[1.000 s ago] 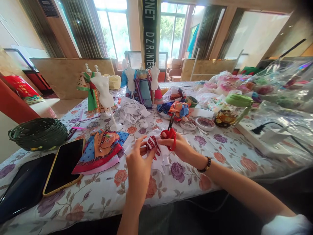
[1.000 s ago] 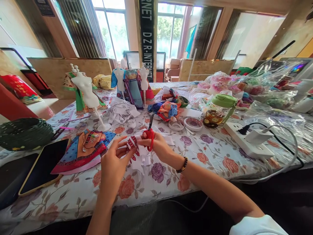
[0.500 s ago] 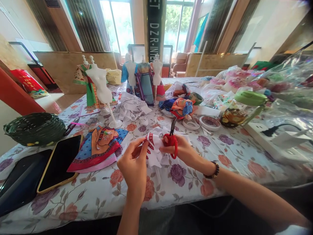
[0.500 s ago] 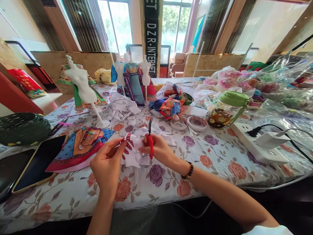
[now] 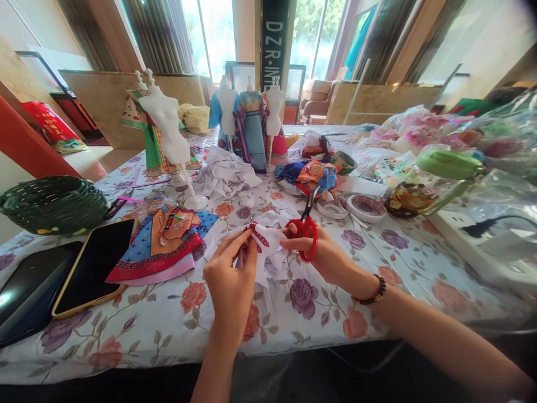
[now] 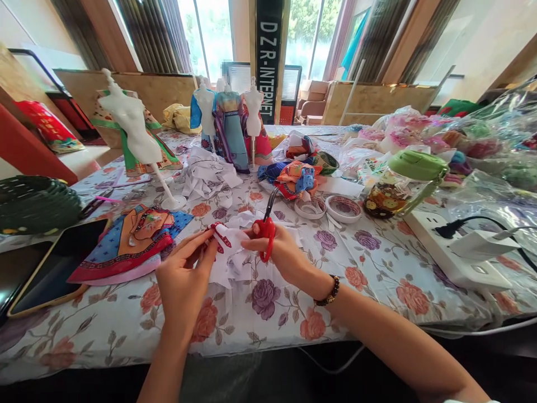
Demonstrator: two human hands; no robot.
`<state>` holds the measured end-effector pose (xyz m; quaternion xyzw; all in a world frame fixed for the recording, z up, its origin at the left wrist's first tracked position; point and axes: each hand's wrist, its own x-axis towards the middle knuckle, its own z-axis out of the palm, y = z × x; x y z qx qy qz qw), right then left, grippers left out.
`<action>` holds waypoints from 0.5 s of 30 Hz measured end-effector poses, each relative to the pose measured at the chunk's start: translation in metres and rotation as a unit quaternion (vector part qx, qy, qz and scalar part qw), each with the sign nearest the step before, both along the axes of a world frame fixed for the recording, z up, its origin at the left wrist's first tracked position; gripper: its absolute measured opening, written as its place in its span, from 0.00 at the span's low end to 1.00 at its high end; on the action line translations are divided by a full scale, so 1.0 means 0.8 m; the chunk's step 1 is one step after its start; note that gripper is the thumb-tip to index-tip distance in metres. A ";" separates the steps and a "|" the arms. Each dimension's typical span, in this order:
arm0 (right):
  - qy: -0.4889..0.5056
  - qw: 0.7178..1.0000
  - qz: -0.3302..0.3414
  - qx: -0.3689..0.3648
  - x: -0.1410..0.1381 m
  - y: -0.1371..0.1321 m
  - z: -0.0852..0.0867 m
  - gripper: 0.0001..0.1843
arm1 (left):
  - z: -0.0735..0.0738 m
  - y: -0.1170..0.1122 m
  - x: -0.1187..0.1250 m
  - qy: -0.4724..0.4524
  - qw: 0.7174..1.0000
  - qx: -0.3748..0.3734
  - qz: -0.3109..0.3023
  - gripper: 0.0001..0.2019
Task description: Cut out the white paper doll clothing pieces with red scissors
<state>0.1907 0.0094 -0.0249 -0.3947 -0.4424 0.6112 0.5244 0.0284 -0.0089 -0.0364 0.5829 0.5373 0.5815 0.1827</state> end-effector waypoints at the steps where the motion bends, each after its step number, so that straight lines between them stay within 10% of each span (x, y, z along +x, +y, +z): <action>1: 0.000 1.000 0.000 0.004 0.001 0.000 0.000 0.16 | 0.000 0.000 0.001 -0.001 1.000 -0.008 -0.005 0.11; 15: -0.077 0.996 -0.036 0.038 0.007 -0.001 -0.003 0.14 | 0.007 0.002 0.001 -0.179 0.970 -0.131 -0.095 0.17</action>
